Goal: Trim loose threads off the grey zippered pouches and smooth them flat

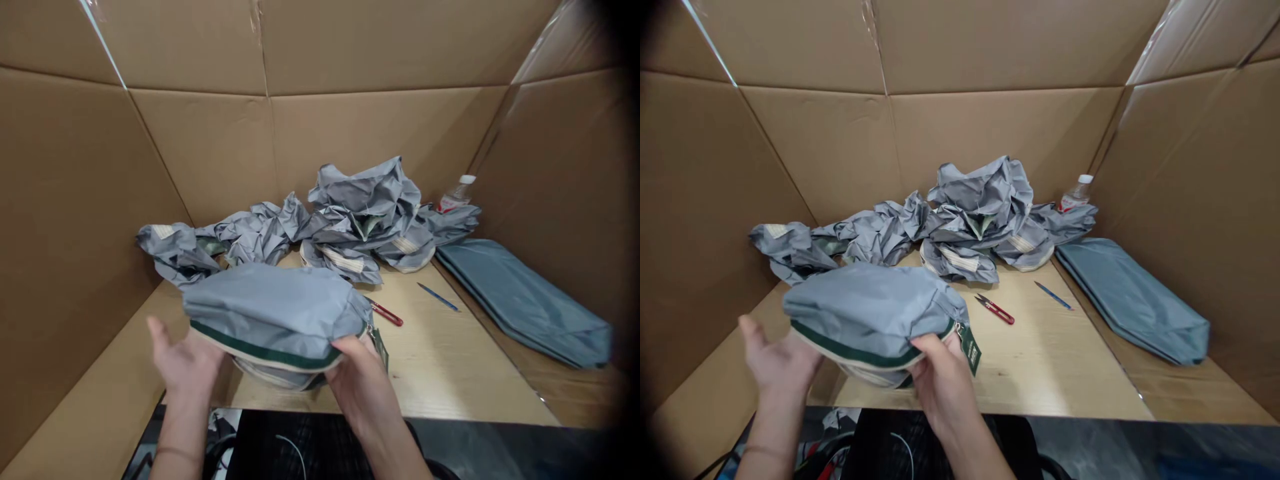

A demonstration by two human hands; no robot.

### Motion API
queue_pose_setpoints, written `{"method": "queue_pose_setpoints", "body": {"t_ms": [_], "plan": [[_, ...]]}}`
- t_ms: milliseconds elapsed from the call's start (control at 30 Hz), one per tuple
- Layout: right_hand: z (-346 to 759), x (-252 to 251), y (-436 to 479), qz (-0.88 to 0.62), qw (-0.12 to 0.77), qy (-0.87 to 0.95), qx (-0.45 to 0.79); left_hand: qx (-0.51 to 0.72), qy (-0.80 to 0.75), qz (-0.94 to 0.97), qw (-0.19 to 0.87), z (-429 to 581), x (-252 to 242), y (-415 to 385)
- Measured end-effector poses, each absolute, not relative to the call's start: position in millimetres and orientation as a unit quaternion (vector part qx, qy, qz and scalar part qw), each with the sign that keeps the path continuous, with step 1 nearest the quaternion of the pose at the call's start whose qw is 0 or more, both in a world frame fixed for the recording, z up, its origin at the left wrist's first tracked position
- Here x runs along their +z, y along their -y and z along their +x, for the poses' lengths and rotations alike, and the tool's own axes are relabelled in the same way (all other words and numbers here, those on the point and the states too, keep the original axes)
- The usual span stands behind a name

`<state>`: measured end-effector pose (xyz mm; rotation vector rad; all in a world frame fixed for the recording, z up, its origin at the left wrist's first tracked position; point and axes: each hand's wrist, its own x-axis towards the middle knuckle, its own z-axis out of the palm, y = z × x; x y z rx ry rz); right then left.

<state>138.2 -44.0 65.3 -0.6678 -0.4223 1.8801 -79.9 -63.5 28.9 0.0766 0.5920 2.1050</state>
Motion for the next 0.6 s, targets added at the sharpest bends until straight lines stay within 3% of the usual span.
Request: {"method": "queue_pose_setpoints", "body": {"t_ms": [233,600], "plan": [[128,61,40,-0.335,0.535,0.166,0.757,0.749,-0.368,-0.025,0.551,-11,65,70],[136,32,36,-0.416,0.562,0.319,0.64,0.778,-0.454,-0.026,0.434,-14,72,69]]}}
